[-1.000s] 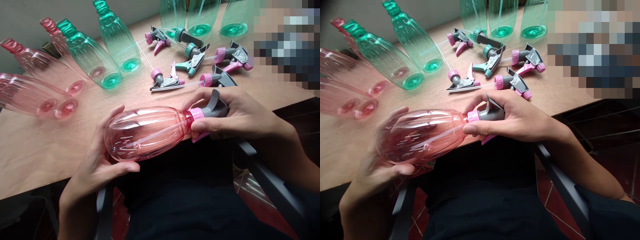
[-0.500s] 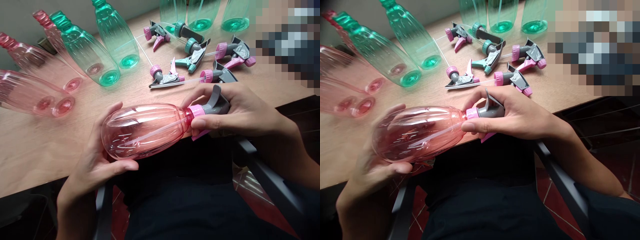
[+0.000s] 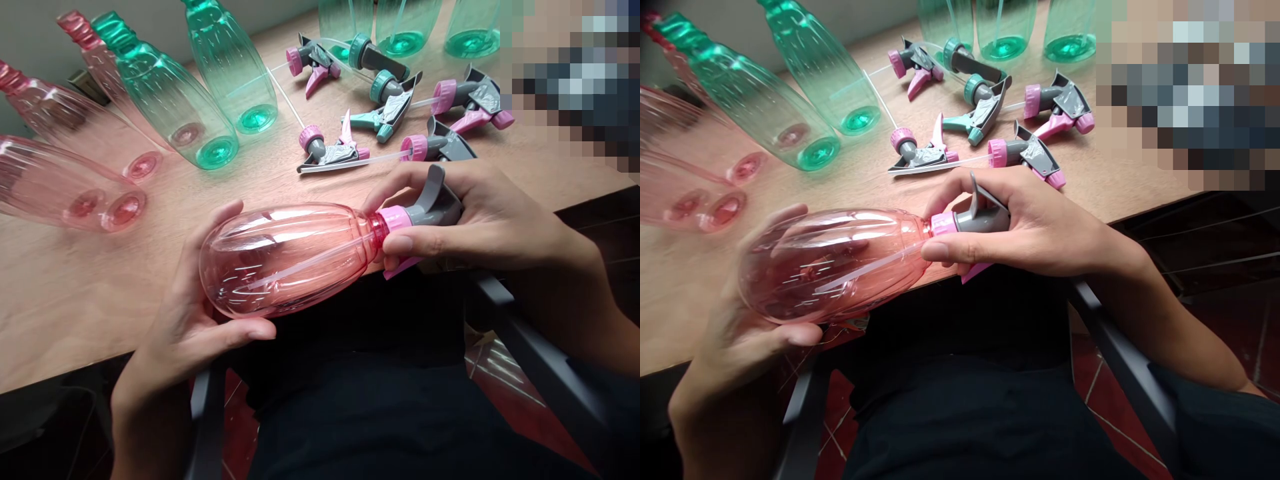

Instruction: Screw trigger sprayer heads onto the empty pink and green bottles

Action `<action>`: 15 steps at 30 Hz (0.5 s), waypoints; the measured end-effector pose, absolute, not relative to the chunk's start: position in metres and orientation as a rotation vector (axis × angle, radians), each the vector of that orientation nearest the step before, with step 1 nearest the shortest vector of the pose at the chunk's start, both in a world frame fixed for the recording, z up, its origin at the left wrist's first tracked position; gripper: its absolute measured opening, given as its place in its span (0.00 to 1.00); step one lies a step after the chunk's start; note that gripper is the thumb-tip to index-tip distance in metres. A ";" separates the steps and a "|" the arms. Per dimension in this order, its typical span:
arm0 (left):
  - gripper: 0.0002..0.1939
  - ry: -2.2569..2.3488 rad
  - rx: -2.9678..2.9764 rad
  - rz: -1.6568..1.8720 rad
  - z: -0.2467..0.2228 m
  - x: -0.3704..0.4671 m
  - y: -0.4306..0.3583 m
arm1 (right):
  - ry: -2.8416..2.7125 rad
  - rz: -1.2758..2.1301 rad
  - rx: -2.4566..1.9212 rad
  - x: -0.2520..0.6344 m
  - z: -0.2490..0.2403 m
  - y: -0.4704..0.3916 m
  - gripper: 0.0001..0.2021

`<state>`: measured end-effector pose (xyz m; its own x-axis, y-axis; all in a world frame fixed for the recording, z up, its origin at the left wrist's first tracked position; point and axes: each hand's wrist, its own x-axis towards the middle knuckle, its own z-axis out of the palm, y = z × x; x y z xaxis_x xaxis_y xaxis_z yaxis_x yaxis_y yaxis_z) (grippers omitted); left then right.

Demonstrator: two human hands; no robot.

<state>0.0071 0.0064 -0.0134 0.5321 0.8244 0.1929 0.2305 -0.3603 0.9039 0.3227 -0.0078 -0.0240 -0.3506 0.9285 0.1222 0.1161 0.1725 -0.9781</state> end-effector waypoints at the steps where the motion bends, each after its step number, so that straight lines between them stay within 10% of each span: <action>1: 0.51 0.869 1.865 0.833 -0.013 0.008 0.006 | -1.642 1.260 -1.021 0.323 -0.024 -0.008 0.13; 15: 0.54 0.831 1.925 0.775 -0.018 -0.003 0.014 | -1.661 1.224 -1.056 0.325 -0.025 -0.009 0.14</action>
<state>-0.0031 0.0140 -0.0183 0.5826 0.7903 0.1898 0.2444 -0.3931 0.8864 0.3245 -0.0088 -0.0251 -0.3312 0.9356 0.1219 0.1610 0.1833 -0.9698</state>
